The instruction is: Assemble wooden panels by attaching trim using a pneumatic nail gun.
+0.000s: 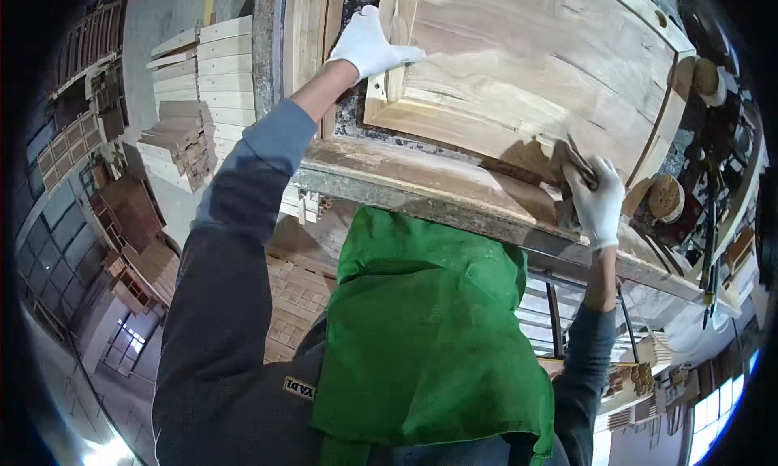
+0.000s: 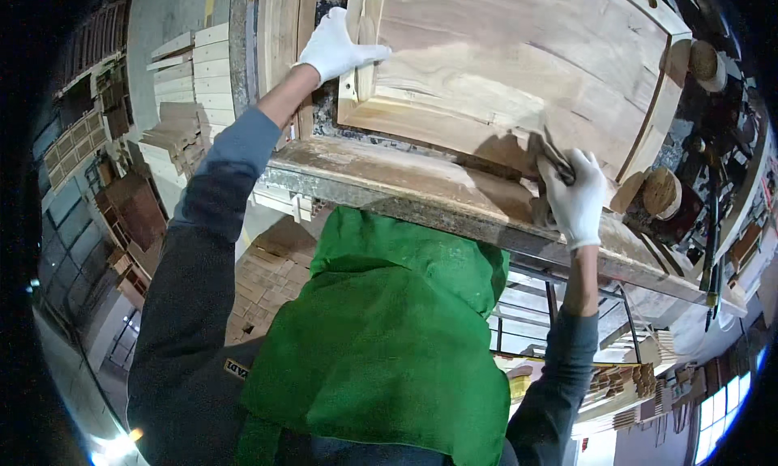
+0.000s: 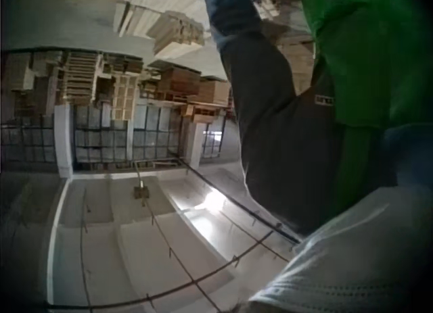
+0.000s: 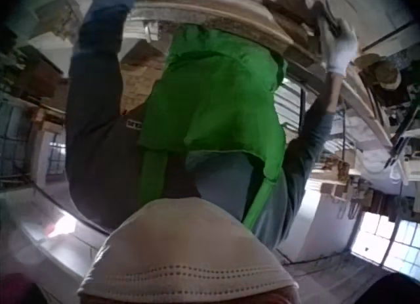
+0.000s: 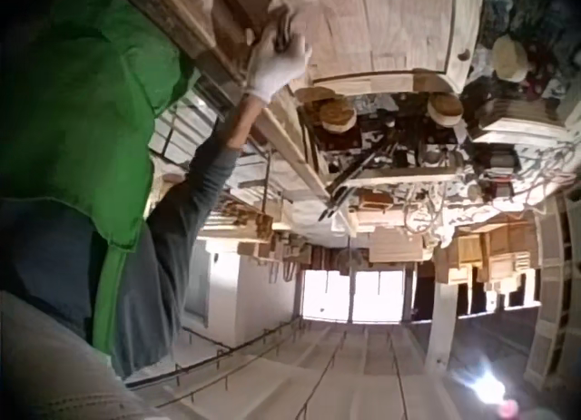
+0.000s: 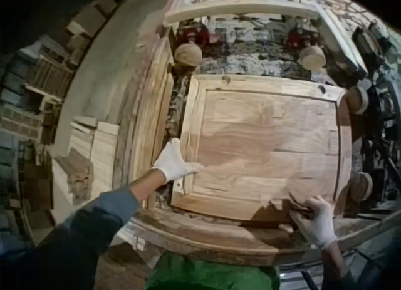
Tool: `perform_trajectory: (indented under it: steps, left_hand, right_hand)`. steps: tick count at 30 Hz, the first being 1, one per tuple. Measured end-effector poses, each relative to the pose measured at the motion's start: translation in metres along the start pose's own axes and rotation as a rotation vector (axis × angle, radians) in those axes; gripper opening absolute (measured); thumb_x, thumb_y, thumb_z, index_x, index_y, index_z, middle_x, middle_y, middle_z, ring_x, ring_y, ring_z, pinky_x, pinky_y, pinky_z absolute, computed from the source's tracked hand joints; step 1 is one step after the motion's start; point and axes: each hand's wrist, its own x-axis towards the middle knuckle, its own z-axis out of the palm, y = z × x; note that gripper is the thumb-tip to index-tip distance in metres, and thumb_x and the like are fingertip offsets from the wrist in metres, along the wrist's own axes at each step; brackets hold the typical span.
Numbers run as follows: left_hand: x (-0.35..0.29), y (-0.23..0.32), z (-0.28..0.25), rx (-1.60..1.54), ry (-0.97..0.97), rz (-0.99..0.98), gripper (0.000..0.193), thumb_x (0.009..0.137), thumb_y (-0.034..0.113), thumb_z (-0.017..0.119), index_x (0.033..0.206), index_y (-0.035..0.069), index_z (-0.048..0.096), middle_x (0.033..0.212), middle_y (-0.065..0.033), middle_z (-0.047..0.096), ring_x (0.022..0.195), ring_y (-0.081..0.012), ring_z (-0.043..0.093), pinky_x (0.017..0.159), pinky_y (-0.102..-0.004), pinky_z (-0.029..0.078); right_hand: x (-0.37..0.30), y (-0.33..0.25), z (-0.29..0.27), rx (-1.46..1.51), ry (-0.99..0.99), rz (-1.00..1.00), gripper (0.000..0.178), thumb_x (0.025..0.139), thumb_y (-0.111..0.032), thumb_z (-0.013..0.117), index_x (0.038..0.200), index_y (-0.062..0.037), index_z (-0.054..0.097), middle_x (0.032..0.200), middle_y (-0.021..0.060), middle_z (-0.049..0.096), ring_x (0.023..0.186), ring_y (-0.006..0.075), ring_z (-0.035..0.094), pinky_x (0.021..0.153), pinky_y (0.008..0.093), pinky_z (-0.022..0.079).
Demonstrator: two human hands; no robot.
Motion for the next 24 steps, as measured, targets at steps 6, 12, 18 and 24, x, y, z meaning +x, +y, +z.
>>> perform_trajectory:
  steps: [6, 12, 18, 24]
  left_hand:
    - [0.018, -0.006, -0.012, -0.006, -0.108, 0.028, 0.079, 0.07, 0.053, 0.085, 0.111, -0.01, 0.061, 0.104, -0.0215, 0.068, 0.086, -0.033, 0.069, 0.086, -0.0362, 0.056]
    - [0.045, -0.019, -0.034, 0.025, 0.04, 0.15, 0.053, 0.076, 0.042, 0.081, 0.102, -0.002, 0.068, 0.097, -0.0163, 0.066, 0.078, -0.0338, 0.067, 0.083, -0.0379, 0.057]
    - [-0.002, -0.053, -0.054, 0.509, -0.592, 0.477, 0.02, 0.085, 0.006, 0.06, 0.096, -0.006, 0.073, 0.088, -0.0185, 0.07, 0.064, -0.0298, 0.067, 0.071, -0.0377, 0.063]
    - [-0.085, -0.054, -0.054, 0.411, -1.075, 0.215, 0.032, 0.084, 0.015, 0.059, 0.101, -0.008, 0.074, 0.099, -0.0247, 0.074, 0.077, -0.0414, 0.07, 0.074, -0.0458, 0.059]
  right_hand:
    - [-0.064, 0.009, -0.026, 0.053, 0.231, 0.278, 0.016, 0.086, -0.014, 0.073, 0.088, -0.0004, 0.066, 0.076, 0.0049, 0.058, 0.063, 0.0161, 0.046, 0.063, 0.0288, 0.042]
    - [-0.067, 0.003, -0.035, -0.019, 0.222, 0.339, 0.016, 0.085, -0.011, 0.074, 0.096, -0.0014, 0.068, 0.08, 0.0056, 0.064, 0.066, 0.0159, 0.052, 0.066, 0.028, 0.046]
    - [-0.059, 0.001, -0.012, -0.076, 0.181, 0.283, 0.023, 0.084, -0.007, 0.074, 0.107, -0.0033, 0.071, 0.086, 0.0065, 0.071, 0.072, 0.0165, 0.061, 0.07, 0.0269, 0.05]
    - [-0.055, 0.003, -0.013, -0.018, 0.185, 0.248, 0.027, 0.084, -0.007, 0.075, 0.111, -0.004, 0.072, 0.094, 0.0071, 0.074, 0.076, 0.0169, 0.066, 0.074, 0.0264, 0.052]
